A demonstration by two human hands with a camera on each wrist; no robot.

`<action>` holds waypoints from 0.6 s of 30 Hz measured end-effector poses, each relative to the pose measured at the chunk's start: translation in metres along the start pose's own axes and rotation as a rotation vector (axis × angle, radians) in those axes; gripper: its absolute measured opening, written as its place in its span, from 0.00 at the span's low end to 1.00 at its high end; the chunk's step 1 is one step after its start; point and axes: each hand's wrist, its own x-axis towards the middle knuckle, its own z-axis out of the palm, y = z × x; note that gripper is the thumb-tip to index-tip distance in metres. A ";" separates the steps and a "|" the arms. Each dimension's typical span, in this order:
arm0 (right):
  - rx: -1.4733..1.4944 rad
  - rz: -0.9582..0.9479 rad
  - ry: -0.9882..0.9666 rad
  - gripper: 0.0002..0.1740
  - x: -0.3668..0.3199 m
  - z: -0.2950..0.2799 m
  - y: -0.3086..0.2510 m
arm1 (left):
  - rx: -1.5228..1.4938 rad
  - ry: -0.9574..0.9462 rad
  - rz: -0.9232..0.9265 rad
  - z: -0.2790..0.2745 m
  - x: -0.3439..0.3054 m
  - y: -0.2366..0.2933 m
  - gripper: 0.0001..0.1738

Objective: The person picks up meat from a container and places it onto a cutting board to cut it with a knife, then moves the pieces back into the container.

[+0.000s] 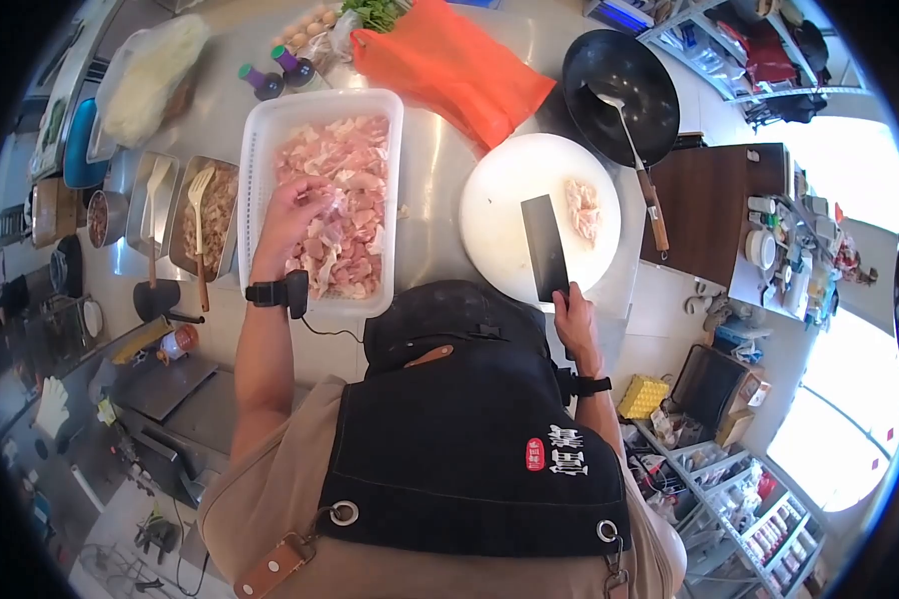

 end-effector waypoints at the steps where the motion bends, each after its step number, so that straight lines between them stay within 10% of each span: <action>1: 0.004 -0.008 0.013 0.12 0.000 0.003 0.005 | 0.006 -0.002 0.001 -0.002 0.003 0.000 0.11; 4: 0.036 0.012 0.013 0.14 -0.001 0.008 0.009 | 0.306 -0.033 0.066 -0.022 0.005 0.012 0.13; 6: 0.048 0.053 -0.008 0.15 -0.005 0.009 0.008 | 0.812 -0.092 -0.208 -0.028 -0.001 0.034 0.18; 13: 0.046 0.020 0.001 0.13 -0.004 0.016 0.011 | 0.576 -0.001 0.156 -0.027 0.020 -0.043 0.31; 15: 0.040 0.010 0.014 0.13 0.001 0.014 0.016 | 0.959 0.097 0.328 -0.021 0.028 -0.061 0.31; 18: 0.010 0.043 -0.039 0.17 0.004 0.004 0.011 | 1.051 0.048 0.156 -0.038 0.038 -0.067 0.25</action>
